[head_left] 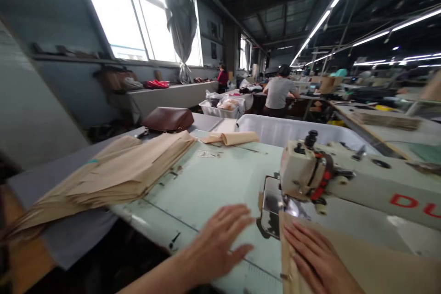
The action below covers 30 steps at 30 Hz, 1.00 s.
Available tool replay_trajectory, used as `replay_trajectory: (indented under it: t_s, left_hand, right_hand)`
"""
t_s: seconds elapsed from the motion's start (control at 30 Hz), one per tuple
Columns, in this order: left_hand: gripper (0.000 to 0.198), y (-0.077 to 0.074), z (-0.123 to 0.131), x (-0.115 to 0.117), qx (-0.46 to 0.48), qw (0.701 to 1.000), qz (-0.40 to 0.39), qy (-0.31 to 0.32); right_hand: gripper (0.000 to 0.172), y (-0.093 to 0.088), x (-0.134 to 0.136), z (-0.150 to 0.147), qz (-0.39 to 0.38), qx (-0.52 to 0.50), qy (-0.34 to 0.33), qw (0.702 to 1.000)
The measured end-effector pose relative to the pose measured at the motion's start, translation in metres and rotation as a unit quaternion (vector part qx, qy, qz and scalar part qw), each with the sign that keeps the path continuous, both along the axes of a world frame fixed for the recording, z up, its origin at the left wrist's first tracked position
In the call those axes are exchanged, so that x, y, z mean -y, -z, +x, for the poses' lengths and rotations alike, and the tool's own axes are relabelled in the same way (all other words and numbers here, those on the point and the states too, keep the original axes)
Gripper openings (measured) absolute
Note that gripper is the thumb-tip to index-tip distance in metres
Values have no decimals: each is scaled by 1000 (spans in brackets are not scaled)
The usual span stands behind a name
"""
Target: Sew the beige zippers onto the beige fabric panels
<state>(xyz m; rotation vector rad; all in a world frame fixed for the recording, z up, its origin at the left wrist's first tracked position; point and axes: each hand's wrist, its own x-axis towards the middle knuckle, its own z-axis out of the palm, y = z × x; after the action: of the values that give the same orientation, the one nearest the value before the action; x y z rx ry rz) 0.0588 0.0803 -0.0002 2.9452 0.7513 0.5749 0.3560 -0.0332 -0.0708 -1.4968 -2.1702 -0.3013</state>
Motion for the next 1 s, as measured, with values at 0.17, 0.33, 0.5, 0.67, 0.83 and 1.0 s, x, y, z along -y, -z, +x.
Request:
replay_trajectory:
  t_s: [0.17, 0.33, 0.5, 0.67, 0.83, 1.0]
  left_hand:
    - [42, -37, -118, -125, 60, 920, 25, -388]
    - [29, -52, -172, -186, 71, 888, -81, -447]
    - [31, -57, -179, -181, 167, 869, -192, -425]
    - [33, -87, -170, -162, 294, 818, -342, -358]
    - [37, -60, -95, -97, 296, 765, -530, -216]
    - [35, 1, -1, 13, 186, 659, -727, -51]
  right_hand:
    - [50, 5, -12, 8, 98, 54, -44, 993]
    - [44, -7, -8, 1, 100, 59, -31, 993]
    - [45, -4, -6, 0, 59, 55, -17, 997]
    - [44, -5, -2, -2, 7, 62, 7, 998]
    - [41, -19, 4, -14, -70, -6, 28, 997]
    - [43, -36, 12, -24, -132, -55, 41, 989]
